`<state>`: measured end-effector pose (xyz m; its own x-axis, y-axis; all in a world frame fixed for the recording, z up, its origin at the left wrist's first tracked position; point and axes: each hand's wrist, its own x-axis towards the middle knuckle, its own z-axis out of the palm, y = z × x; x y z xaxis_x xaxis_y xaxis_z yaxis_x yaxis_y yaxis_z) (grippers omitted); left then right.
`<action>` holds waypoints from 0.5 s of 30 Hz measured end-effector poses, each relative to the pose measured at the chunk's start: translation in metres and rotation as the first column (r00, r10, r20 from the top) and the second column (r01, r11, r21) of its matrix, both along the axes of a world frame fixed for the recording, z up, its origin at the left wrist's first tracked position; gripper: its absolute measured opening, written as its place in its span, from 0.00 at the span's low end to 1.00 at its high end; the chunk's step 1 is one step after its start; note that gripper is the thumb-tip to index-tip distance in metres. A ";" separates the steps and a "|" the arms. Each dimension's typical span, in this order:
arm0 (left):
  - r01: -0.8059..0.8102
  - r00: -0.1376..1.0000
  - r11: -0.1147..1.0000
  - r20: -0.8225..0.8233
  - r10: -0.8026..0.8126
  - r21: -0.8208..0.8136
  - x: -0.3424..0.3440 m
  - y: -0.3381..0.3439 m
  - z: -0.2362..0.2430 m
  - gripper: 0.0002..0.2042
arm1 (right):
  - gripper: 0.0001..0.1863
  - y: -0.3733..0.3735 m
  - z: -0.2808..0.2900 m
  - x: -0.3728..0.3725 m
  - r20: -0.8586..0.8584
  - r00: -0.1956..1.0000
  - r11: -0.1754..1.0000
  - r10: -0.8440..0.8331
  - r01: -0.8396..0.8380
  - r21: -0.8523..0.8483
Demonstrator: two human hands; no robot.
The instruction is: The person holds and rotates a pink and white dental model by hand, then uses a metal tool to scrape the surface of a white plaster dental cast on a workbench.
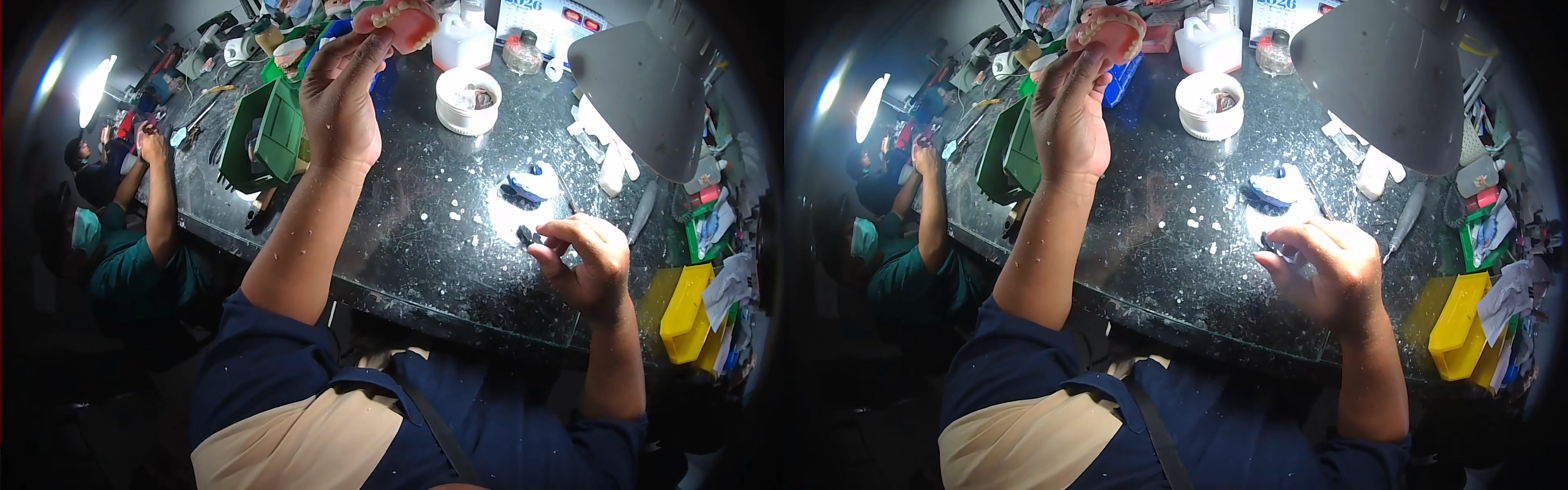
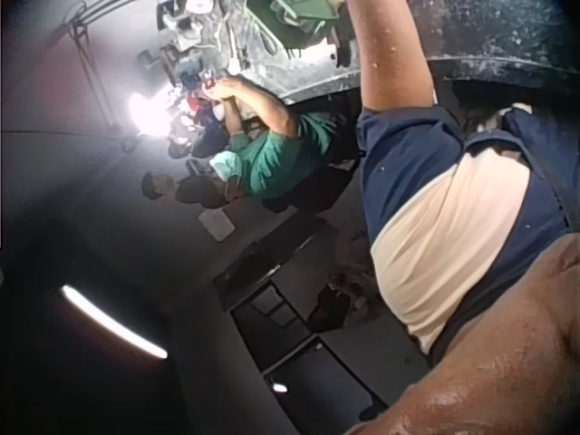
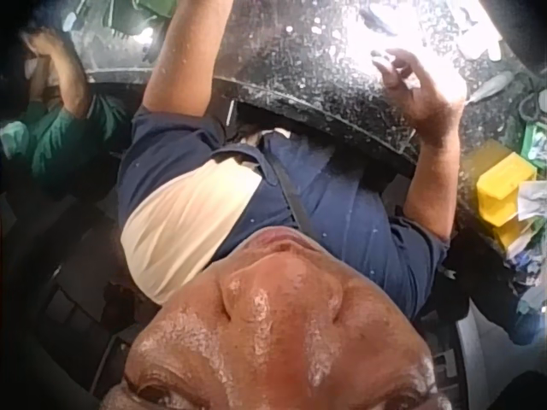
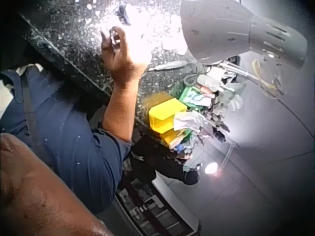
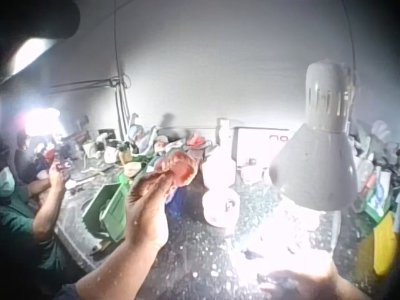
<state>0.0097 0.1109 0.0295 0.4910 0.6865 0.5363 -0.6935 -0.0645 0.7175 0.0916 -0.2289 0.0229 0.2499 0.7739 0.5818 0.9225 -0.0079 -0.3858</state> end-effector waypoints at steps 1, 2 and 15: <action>-0.002 1.000 1.000 0.007 0.002 0.022 0.000 0.000 -0.001 0.07 | 0.12 0.000 0.000 0.000 0.002 1.000 1.000 -0.002 0.002 -0.001; 0.005 1.000 1.000 0.009 -0.005 0.019 0.001 -0.003 0.000 0.07 | 0.12 0.000 0.000 0.001 0.001 1.000 1.000 -0.004 0.004 -0.005; 0.472 0.794 0.881 -0.428 -0.431 -0.012 -0.010 -0.089 -0.023 0.11 | 0.48 -0.001 -0.017 0.011 -0.144 0.975 0.972 -0.172 0.191 0.136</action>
<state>-0.0004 0.0216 0.0064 0.9194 0.2897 0.2662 -0.3066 0.1037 0.9462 0.1029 -0.2298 0.0057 0.4594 0.6165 0.6394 0.8526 -0.1044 -0.5120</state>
